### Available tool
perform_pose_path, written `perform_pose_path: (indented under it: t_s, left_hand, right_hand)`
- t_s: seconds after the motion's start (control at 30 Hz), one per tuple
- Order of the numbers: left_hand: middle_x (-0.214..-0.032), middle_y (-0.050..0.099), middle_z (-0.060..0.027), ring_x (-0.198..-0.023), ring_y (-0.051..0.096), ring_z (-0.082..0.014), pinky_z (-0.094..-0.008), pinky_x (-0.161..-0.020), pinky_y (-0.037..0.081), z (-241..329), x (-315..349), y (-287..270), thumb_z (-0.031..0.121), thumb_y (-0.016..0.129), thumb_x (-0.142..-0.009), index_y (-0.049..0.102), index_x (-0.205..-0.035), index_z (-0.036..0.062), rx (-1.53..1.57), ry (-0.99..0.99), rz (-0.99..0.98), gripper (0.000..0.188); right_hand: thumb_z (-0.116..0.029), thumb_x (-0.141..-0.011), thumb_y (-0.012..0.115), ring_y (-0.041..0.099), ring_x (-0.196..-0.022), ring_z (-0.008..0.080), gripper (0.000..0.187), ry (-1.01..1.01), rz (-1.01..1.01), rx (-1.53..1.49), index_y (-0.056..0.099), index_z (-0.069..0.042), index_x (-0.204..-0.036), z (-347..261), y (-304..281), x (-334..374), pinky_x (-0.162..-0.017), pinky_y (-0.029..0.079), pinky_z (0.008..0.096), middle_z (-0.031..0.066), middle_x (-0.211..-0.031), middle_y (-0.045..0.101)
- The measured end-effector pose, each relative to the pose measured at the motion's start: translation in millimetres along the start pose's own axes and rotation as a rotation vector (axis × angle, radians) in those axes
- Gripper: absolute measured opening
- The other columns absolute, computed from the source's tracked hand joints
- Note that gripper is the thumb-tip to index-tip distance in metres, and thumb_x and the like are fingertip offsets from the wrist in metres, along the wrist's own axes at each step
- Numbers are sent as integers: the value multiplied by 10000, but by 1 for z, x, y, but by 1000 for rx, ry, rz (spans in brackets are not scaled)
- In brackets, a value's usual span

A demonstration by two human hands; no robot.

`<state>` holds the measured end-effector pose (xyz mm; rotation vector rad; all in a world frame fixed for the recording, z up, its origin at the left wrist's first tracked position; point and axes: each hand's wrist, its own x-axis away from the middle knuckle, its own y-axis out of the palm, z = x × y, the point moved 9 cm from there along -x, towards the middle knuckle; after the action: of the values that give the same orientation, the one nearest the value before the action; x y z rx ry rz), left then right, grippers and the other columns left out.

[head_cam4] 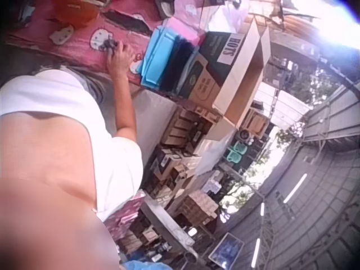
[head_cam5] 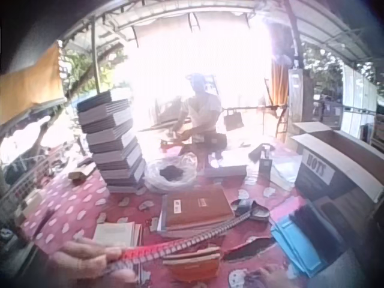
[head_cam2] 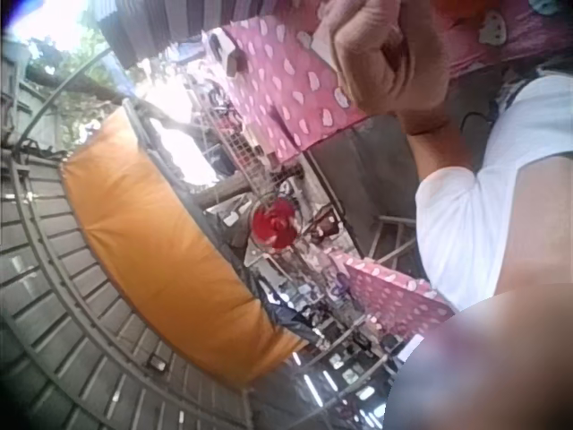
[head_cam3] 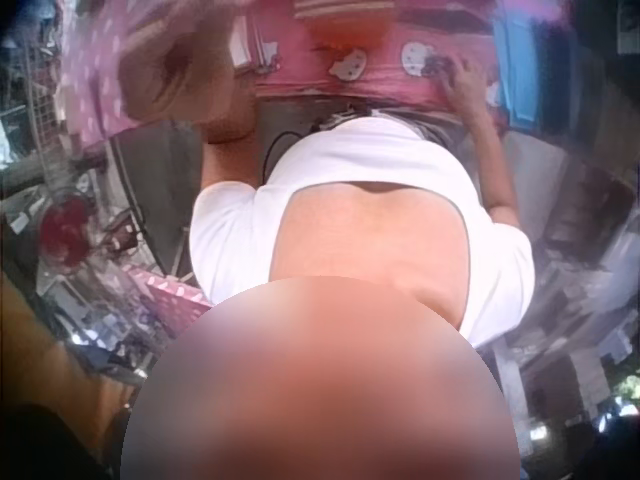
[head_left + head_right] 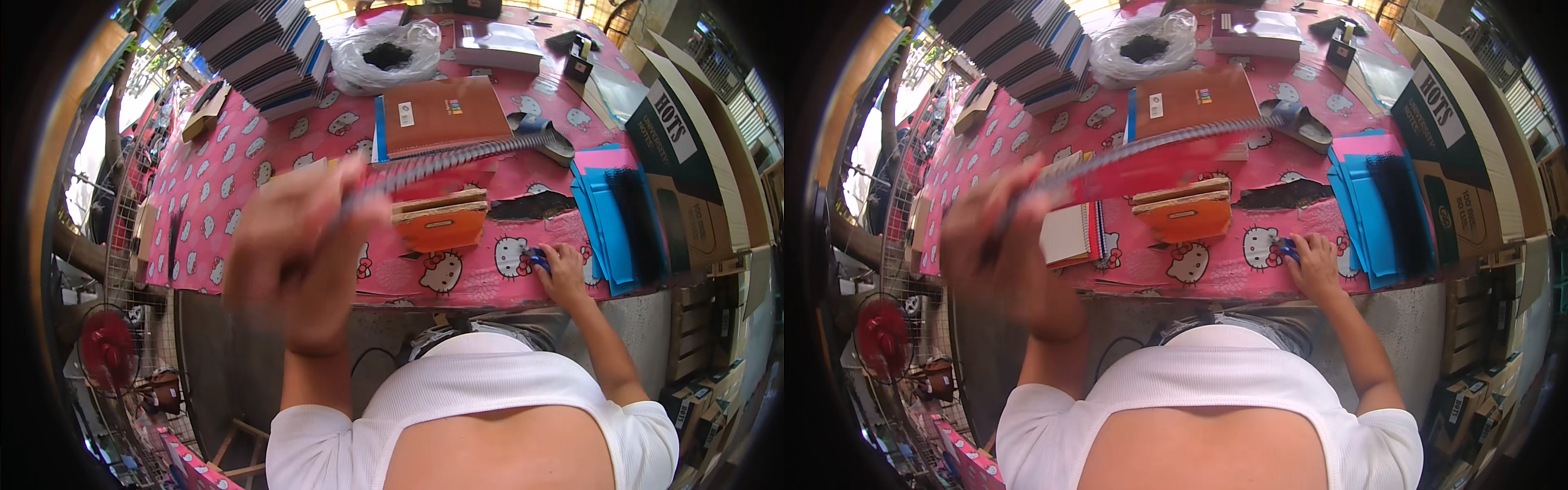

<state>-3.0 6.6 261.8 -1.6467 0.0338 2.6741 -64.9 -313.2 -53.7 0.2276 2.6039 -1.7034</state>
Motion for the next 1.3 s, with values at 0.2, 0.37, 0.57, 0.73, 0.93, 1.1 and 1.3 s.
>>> perform_pose_path:
  t_s: [0.2,0.37,0.57,0.73,0.93,1.1,1.3]
  left_hand:
    - [-949,668,-131,-783,677,-220,-291,-681,557,-61,145,56,-10,790,-686,650,-816,0,-328,-321,-590,192]
    - [-959,653,-133,-790,672,-172,-270,-632,576,-78,173,56,-25,807,-671,628,-750,-39,-199,-408,-484,196]
    - [-907,645,-122,-800,657,-145,-235,-615,590,-79,176,56,-34,788,-707,609,-731,-48,-130,-470,-404,180]
    - [-910,646,-126,-771,646,-149,-238,-591,569,-68,166,49,-62,773,-710,618,-750,-37,-127,-331,-395,162]
    - [-948,649,-144,-817,628,-135,-223,-641,522,-63,111,8,-48,758,-747,424,-766,36,-300,-205,-199,345]
    - [-1109,629,-208,-992,621,-207,-306,-864,507,-153,122,-230,31,671,-861,451,-856,40,-189,-571,833,219]
    - [-882,610,-92,-756,604,-159,-302,-679,542,-185,273,-391,89,714,-845,468,-851,21,-520,-811,1127,255]
  right_hand:
    - [-189,-770,728,564,-906,326,431,-140,-25,-683,567,-44,-1143,-120,-69,9,-794,461,402,160,-978,566]
    - [-196,-749,748,563,-920,336,410,-337,78,-477,595,-45,-1098,-154,-88,10,-795,459,421,154,-1000,572]
    - [-214,-751,746,563,-935,337,390,-339,105,-392,608,-50,-1076,-156,-88,12,-795,462,425,159,-992,568]
    - [-231,-840,694,613,-870,234,321,-30,-281,-939,620,-6,-1057,-137,-45,7,-740,490,340,114,-959,635]
    - [-248,-833,710,649,-882,204,352,94,-390,-1069,637,-8,-1080,-118,-21,-18,-776,518,308,111,-982,671]
    - [-200,-735,763,619,-1004,309,345,-343,167,166,663,-35,-1021,-48,-7,-28,-883,488,389,153,-1073,648]
    - [-115,-720,738,586,-1022,336,192,-525,228,-321,679,-41,-888,-125,-56,-114,-877,477,403,146,-1135,628]
